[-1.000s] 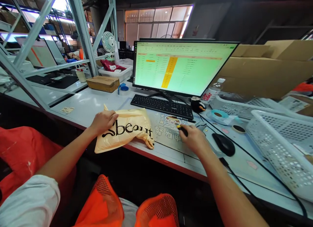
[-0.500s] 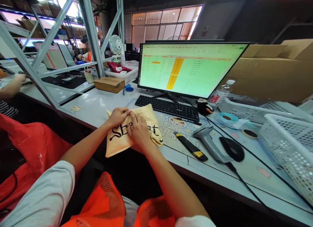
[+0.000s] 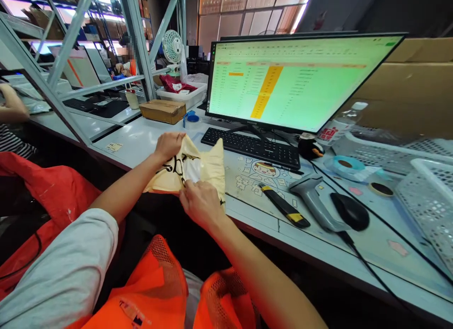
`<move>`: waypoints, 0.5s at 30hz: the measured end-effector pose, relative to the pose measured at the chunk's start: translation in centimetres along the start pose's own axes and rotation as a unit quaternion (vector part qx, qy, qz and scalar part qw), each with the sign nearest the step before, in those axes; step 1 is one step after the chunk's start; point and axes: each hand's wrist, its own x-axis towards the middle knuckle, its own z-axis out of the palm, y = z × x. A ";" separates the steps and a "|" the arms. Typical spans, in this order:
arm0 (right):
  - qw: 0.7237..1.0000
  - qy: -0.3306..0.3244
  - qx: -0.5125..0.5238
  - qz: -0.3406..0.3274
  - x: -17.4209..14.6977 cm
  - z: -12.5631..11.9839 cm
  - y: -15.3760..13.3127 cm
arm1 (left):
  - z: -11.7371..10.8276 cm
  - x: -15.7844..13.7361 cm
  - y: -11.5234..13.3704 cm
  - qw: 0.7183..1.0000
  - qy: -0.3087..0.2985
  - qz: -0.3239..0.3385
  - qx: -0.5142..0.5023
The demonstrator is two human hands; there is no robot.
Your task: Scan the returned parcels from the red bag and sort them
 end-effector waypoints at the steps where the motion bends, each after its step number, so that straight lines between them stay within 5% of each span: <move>1: 1.000 0.014 0.014 -0.017 -0.9 0.0 -0.4 | 0.1 0.8 -0.5 1.000 0.005 -0.014 0.005; 6: 0.985 0.097 0.087 -0.112 -4.9 -0.8 -2.0 | 0.9 4.1 -4.1 0.995 0.038 -0.092 0.008; 10: 0.975 0.092 0.123 -0.159 -7.3 -1.2 -0.6 | 1.5 5.0 -6.2 0.982 0.056 -0.178 -0.022; 12: 0.980 0.073 0.116 -0.141 -7.7 -1.3 1.4 | 1.7 4.7 -6.1 0.978 0.058 -0.195 -0.042; 15: 0.997 0.069 0.040 -0.020 -6.3 -1.9 3.8 | 1.7 3.3 -4.3 0.977 0.046 -0.192 -0.076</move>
